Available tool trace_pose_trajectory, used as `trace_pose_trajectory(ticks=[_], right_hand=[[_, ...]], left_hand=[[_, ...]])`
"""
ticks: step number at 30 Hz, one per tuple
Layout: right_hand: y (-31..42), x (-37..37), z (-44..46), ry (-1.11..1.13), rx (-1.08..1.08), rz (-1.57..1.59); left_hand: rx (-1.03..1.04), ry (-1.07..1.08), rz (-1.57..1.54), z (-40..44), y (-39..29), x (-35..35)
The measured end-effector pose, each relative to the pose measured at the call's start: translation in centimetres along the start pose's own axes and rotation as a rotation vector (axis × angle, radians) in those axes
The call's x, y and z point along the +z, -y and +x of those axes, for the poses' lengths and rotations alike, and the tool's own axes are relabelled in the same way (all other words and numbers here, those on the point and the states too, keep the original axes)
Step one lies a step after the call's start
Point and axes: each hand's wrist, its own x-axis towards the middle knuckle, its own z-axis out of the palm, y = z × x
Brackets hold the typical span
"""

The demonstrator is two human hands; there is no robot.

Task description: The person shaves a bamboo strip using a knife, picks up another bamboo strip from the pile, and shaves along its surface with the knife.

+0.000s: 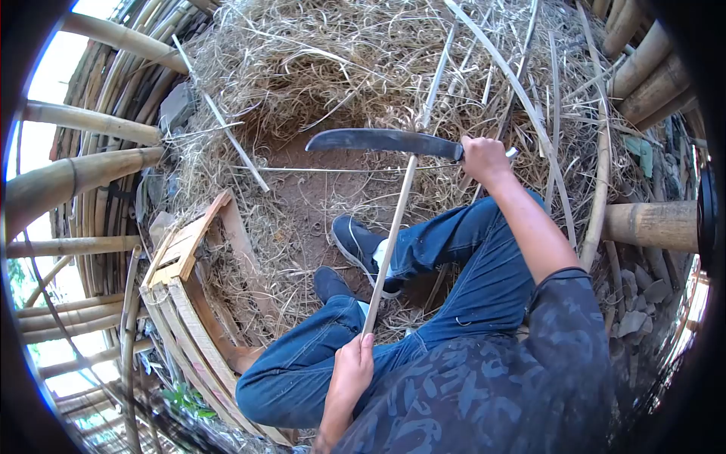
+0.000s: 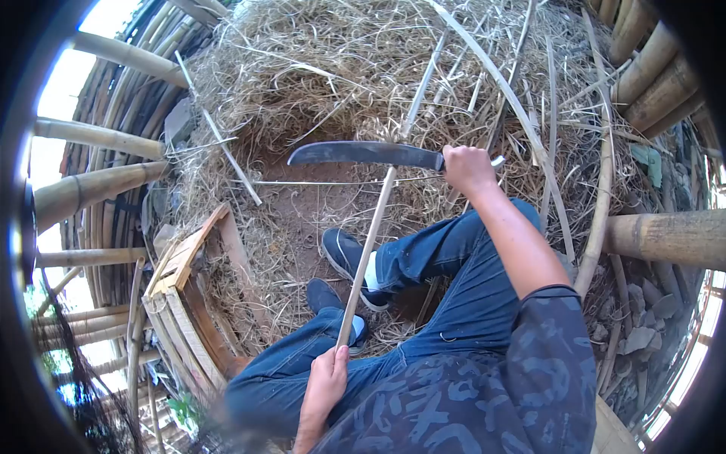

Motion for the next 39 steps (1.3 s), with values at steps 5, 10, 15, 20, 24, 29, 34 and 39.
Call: trace_pose_trajectory(ticks=[5,10,15,20,24,29,34,39], right_hand=[[2.0,-5.2,-2.3,0.39,-0.157,0.308],[2.6,-7.4,-3.5,0.513,-0.149,0.504],[4.3,-6.3,-6.2,0.442,-0.303,0.406],[1.8,-4.8,-4.0,0.36,-0.297,0.38],[1.2,-3.9,-3.1,0.237,-0.234,0.297],[2.1,-3.9,-5.5,0.146,-0.498,0.272],[1.3,-1.8,-4.2,0.021,-0.251,0.274],[0.7,-2.5,-4.3,-0.028,-0.363,0.162]], left_hand=[[0.026,-0.038,0.074,0.2,1.2,0.8],[0.024,-0.148,0.18,-0.6,2.3,0.1],[0.053,-0.184,0.245,-0.8,3.7,-0.4],[0.099,-0.16,0.208,-1.0,3.9,-0.6],[0.193,-0.191,0.141,0.2,4.4,0.5],[0.108,-0.085,0.07,-0.1,3.9,-0.1],[0.101,-0.112,0.053,0.3,3.6,0.3],[0.04,-0.008,-0.043,0.4,4.0,0.5]])
